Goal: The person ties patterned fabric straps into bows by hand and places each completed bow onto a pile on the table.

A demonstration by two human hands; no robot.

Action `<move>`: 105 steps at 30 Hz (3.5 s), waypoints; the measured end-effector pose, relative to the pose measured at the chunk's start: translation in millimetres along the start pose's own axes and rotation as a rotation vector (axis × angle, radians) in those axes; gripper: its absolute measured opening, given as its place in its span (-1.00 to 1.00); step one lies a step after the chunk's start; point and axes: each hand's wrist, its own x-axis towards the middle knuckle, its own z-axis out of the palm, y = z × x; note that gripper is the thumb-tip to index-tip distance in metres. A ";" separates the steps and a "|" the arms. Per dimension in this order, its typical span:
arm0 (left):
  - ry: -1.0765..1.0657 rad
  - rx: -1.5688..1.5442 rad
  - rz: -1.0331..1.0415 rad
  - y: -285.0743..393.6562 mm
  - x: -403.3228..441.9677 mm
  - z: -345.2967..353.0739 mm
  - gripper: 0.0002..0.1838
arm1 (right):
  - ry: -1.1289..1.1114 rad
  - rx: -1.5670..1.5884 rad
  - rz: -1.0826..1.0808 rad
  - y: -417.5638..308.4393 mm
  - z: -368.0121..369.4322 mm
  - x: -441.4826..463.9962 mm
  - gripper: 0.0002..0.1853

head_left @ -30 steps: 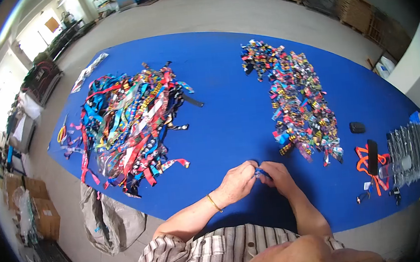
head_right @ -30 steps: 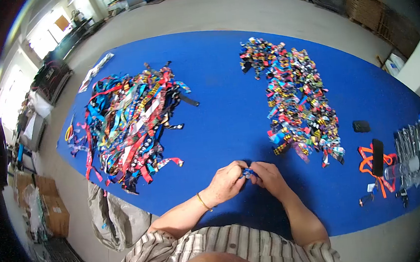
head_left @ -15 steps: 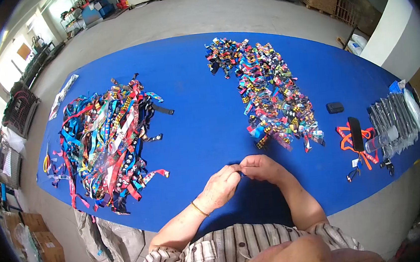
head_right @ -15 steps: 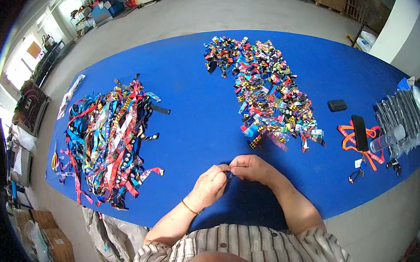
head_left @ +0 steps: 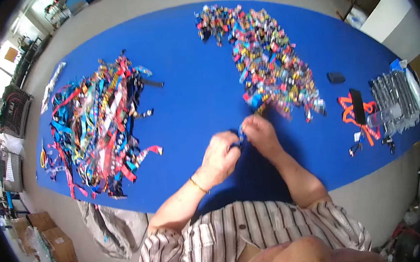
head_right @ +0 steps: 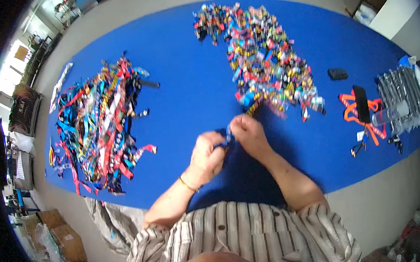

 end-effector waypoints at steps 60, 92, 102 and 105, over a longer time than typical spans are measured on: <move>-0.016 -1.389 -1.070 -28.9 -16.3 -0.1 -0.75 | -0.256 0.051 -0.148 3.5 -4.9 -4.6 -0.94; -0.077 -1.140 -1.039 -24.0 -5.6 -8.1 -0.79 | -0.458 -0.007 -0.021 10.1 -14.6 2.7 -0.72; -0.071 -1.150 -0.965 -20.7 -7.6 -4.3 -0.74 | -0.569 0.248 0.129 0.6 -17.2 3.3 -0.86; -0.087 -1.105 -1.005 -22.1 -8.5 -6.1 -0.77 | -0.530 0.222 0.087 6.5 -18.2 5.1 -0.86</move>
